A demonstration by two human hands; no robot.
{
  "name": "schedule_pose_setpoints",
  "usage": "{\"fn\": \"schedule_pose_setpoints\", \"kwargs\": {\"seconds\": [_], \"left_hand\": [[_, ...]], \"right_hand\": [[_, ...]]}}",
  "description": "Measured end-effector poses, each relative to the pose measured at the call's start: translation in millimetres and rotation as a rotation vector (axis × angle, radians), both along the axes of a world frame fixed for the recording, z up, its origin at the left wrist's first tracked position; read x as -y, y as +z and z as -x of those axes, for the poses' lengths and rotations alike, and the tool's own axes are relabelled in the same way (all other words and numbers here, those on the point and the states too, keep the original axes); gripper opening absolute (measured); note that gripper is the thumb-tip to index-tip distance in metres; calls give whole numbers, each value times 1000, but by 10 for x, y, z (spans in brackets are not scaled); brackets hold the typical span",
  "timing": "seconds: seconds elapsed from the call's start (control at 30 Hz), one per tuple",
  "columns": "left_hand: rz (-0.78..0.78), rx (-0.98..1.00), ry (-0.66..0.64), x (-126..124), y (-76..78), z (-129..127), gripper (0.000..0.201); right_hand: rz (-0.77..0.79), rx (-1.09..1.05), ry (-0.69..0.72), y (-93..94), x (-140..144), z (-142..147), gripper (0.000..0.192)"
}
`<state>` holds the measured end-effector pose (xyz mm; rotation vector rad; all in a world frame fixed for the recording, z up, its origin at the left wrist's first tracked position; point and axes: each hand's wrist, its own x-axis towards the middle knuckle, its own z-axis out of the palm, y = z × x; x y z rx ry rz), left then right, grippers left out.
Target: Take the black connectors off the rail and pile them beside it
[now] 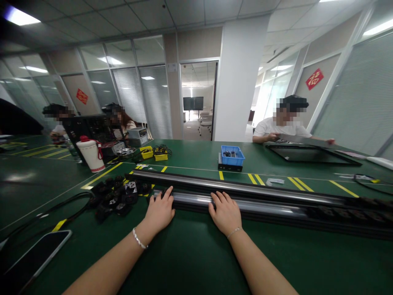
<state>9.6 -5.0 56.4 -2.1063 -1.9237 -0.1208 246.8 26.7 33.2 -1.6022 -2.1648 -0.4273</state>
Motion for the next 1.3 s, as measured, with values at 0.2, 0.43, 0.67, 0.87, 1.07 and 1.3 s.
{"fn": "schedule_pose_setpoints", "kwargs": {"seconds": [0.2,0.43,0.67,0.87,1.07,1.3], "left_hand": [[-22,-6,37,1,25,15,35],[-26,-28,121,-29,4,35,38],[-33,-23,133,-40,-32,120,42],[-19,71,98,-17,-16,290,44],[-56,206,37,-37,-105,462,49],[-175,323,-91,-109,-169,530,41]], "right_hand": [[9,0,1,14,-3,-23,42],[8,-5,12,12,-12,-61,42],[15,-11,12,19,-2,-61,42],[4,-17,8,16,15,-46,41],[-3,-5,0,-7,35,-49,41],[-13,-11,-8,4,31,-16,40]]}}
